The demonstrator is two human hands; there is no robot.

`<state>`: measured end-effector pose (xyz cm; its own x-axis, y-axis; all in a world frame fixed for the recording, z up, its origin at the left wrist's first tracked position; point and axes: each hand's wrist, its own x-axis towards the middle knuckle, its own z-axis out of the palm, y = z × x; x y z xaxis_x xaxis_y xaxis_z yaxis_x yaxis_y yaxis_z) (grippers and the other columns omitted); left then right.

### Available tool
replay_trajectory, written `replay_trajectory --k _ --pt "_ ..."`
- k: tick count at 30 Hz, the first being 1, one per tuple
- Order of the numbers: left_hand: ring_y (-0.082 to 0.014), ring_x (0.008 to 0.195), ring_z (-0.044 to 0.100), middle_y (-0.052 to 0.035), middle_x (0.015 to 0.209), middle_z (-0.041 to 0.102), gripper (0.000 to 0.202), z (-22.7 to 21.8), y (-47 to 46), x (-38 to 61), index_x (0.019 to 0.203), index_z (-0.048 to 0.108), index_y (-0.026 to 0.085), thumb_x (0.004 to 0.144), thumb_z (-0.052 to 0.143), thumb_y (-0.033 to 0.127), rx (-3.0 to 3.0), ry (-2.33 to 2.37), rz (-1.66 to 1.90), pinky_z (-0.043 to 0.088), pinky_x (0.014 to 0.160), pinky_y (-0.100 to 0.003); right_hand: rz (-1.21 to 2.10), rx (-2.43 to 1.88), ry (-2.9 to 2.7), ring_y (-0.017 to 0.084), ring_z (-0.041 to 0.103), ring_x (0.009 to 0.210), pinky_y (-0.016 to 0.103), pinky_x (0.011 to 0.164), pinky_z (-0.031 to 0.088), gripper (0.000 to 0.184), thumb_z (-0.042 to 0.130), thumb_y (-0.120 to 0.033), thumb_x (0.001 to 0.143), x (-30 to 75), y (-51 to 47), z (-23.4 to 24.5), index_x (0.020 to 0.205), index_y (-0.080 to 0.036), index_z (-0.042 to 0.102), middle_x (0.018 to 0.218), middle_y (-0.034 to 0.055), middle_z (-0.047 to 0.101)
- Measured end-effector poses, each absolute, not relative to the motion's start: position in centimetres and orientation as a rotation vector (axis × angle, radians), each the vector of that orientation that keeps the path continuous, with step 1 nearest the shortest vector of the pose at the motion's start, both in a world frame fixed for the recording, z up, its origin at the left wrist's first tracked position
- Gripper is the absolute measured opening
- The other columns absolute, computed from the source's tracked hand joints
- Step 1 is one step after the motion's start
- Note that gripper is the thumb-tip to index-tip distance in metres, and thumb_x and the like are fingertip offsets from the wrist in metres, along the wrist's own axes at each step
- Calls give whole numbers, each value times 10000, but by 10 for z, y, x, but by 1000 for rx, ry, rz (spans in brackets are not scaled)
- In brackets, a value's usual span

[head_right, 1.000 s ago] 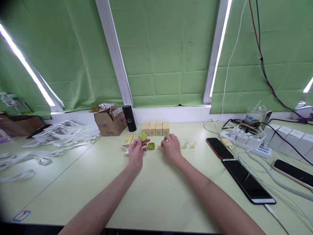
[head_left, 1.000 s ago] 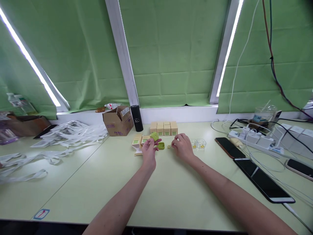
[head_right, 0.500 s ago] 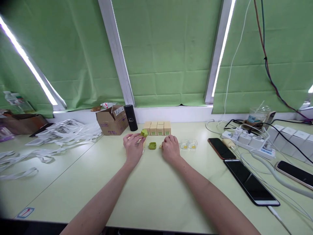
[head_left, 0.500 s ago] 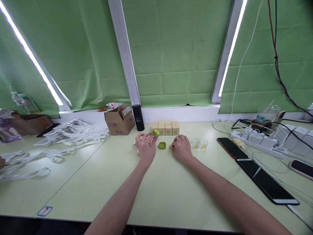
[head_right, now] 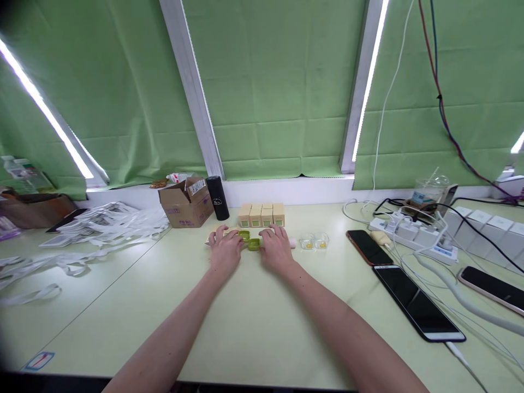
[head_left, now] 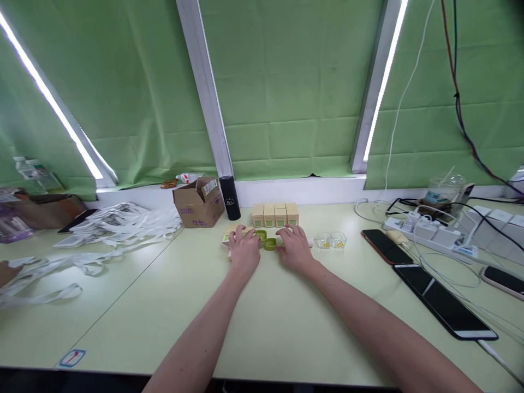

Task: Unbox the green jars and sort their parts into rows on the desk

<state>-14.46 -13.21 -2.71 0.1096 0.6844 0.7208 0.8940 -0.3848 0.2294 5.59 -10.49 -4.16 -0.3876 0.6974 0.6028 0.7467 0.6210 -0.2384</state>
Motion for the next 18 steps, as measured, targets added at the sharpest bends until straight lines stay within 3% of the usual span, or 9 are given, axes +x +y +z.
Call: replay_trajectory --k 4,11,18 --pt "-409 1315 468 -137 1000 780 280 -27 -132 -143 685 699 234 901 559 126 -2148 -1566 -1093 263 1071 -640 -93 -1199 -2238 345 482 1392 509 1171 296 406 697 -211 881 42 -102 -43 1278 -193 613 1211 134 756" --pt "-424 1331 474 -159 947 767 309 -27 -132 -142 605 668 224 875 558 119 -2142 -1564 -1105 237 1096 -666 -94 -1232 -2235 328 525 1339 491 1156 287 416 674 -157 861 44 -99 -44 1269 -189 599 1151 123 778" --pt "-435 1382 447 -172 925 757 280 -35 -127 -140 638 710 219 830 568 72 -2175 -1623 -862 210 1137 -682 -85 -1245 -2223 327 533 1324 497 1145 286 432 669 -150 855 45 -103 -42 1279 -194 598 1137 132 779"
